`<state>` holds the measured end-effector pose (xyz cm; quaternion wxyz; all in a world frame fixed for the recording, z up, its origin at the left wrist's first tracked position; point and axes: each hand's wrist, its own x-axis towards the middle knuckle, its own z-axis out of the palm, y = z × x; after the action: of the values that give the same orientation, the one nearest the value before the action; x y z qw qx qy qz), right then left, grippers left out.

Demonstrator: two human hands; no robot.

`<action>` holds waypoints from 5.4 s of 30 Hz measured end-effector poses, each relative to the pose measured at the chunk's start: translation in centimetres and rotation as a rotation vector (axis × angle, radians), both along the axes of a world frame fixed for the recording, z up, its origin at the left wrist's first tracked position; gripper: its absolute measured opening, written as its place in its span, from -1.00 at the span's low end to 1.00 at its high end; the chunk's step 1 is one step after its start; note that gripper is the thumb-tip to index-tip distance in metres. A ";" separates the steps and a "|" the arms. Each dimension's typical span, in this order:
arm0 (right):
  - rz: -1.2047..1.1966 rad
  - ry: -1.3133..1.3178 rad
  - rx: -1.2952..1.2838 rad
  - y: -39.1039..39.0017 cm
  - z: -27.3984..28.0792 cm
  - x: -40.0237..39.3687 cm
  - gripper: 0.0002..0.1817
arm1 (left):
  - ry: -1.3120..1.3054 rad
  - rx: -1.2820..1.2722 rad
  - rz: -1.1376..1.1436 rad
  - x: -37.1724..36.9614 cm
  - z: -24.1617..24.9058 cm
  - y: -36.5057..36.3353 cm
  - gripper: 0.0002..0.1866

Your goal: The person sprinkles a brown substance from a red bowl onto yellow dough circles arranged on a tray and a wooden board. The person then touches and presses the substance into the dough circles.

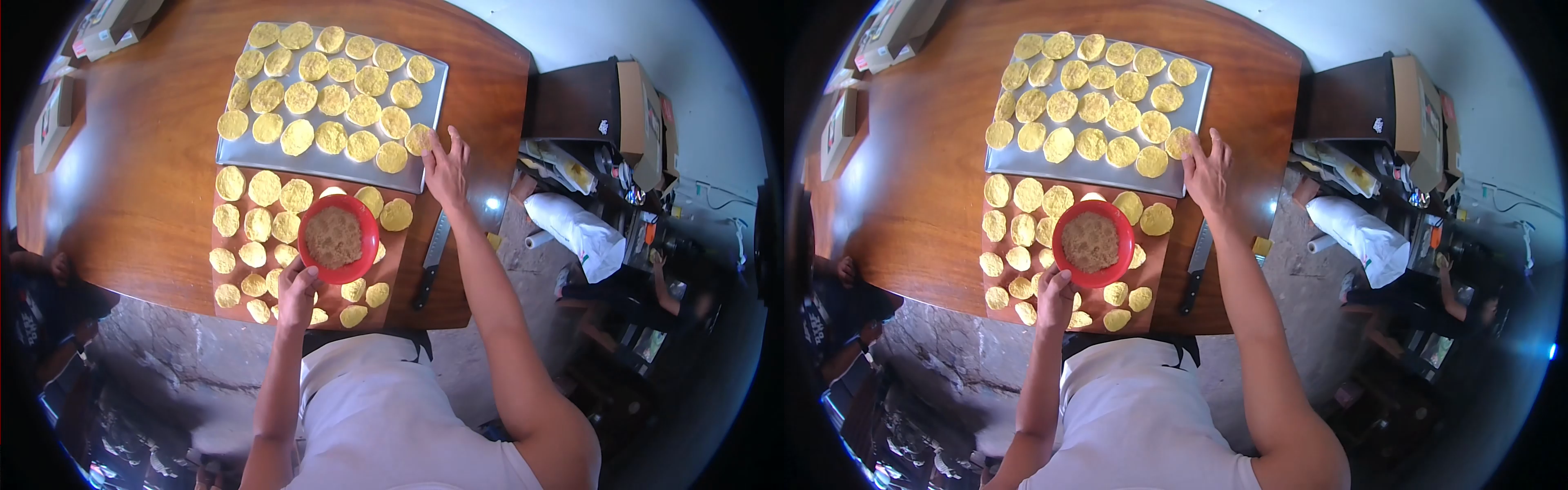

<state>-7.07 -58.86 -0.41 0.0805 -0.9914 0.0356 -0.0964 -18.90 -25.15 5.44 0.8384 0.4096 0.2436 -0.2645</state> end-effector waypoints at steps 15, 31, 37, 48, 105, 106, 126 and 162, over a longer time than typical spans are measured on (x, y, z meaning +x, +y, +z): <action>0.002 0.009 0.029 0.6 -0.4 -1.1 -0.51 | 0.005 -0.024 0.007 -0.1 -0.6 -0.2 -0.45; 0.149 0.022 -0.009 2.0 0.3 -2.0 -0.46 | -0.023 -0.031 0.027 0.3 -0.1 0.0 -0.47; 0.139 0.002 -0.020 2.6 0.1 -1.1 -0.45 | -0.030 -0.022 0.016 0.1 -0.7 0.4 -0.49; 0.056 -0.027 -0.033 2.3 -0.2 0.0 -0.46 | -0.034 -0.017 0.034 0.1 -0.6 0.5 -0.49; 0.137 0.029 0.026 0.7 0.8 -3.1 -0.44 | -0.057 -0.045 0.045 -0.3 -0.1 0.6 -0.48; 0.118 0.021 0.019 0.7 0.8 -2.8 -0.45 | -0.057 -0.044 0.044 -0.2 -0.1 0.7 -0.49; 0.013 -0.020 0.068 0.9 0.6 0.5 -0.45 | -0.077 -0.017 0.060 -0.4 0.4 0.7 -0.50; -0.208 0.012 1.259 -1.2 7.7 -26.3 -0.63 | -0.024 -0.016 0.055 -19.3 4.0 -4.7 -0.61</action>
<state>-33.34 -60.04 7.31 0.6376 -0.7463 0.1818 -0.0588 -38.21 -29.84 9.40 0.8515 0.3994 0.2424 -0.2382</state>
